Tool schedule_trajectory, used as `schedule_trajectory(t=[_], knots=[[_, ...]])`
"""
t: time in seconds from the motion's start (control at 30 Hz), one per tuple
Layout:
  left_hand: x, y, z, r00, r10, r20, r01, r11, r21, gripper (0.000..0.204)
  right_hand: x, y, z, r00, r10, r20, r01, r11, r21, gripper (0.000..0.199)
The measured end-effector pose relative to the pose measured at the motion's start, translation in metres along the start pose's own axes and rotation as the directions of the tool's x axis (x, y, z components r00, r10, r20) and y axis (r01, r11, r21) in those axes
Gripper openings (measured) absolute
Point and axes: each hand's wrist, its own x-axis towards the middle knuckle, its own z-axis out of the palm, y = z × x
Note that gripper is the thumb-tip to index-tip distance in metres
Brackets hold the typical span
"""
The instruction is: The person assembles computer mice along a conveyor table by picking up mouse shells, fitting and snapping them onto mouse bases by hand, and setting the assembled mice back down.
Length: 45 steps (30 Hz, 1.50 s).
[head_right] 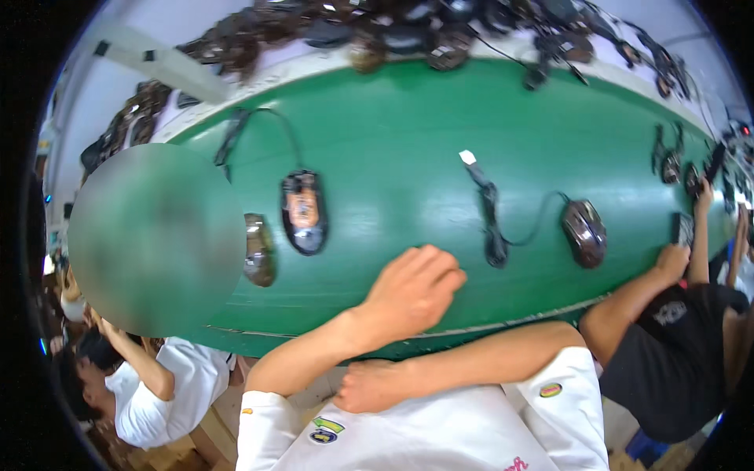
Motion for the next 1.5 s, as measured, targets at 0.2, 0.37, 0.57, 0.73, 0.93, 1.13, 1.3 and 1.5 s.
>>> schedule_trajectory(t=[0.2,0.37,0.57,0.73,0.93,1.13,1.3,1.5], knots=[[-0.009,-0.005,-0.004,0.999,0.000,-0.047,-0.002,0.999,-0.038,0.021,0.007,0.002,-0.013,0.999,0.018,0.038,-0.020,0.998,0.055,0.007],[-0.011,-0.015,-0.007,0.996,0.063,-0.056,-0.063,0.998,-0.003,0.021,0.011,0.011,-0.016,1.000,-0.005,-0.004,0.005,0.999,0.046,0.007],[-0.018,-0.012,-0.001,0.996,0.010,-0.091,-0.015,0.998,-0.057,0.022,0.010,0.007,-0.019,0.997,-0.026,0.077,0.021,0.998,0.067,0.007],[-0.014,-0.010,0.002,0.994,0.090,-0.063,-0.091,0.996,-0.006,0.022,0.008,0.006,-0.023,0.998,0.011,0.067,-0.010,1.000,-0.016,0.007],[-0.021,-0.001,0.002,0.998,0.047,-0.034,-0.051,0.993,-0.105,0.030,0.006,0.001,0.004,0.997,-0.055,0.058,0.056,0.998,-0.021,0.006],[-0.018,-0.010,-0.008,0.998,0.049,0.039,-0.047,0.997,-0.054,0.033,0.020,0.011,0.024,0.992,-0.016,-0.126,0.005,0.996,-0.085,0.012],[-0.012,-0.008,-0.021,0.993,0.036,0.116,-0.039,0.999,0.020,0.036,0.021,0.010,0.016,0.992,-0.044,-0.120,0.033,0.995,-0.092,0.012],[-0.012,-0.008,-0.006,0.996,0.083,0.023,-0.081,0.994,-0.075,0.033,0.013,0.008,-0.001,0.999,0.040,0.010,-0.040,0.999,0.004,0.009]])
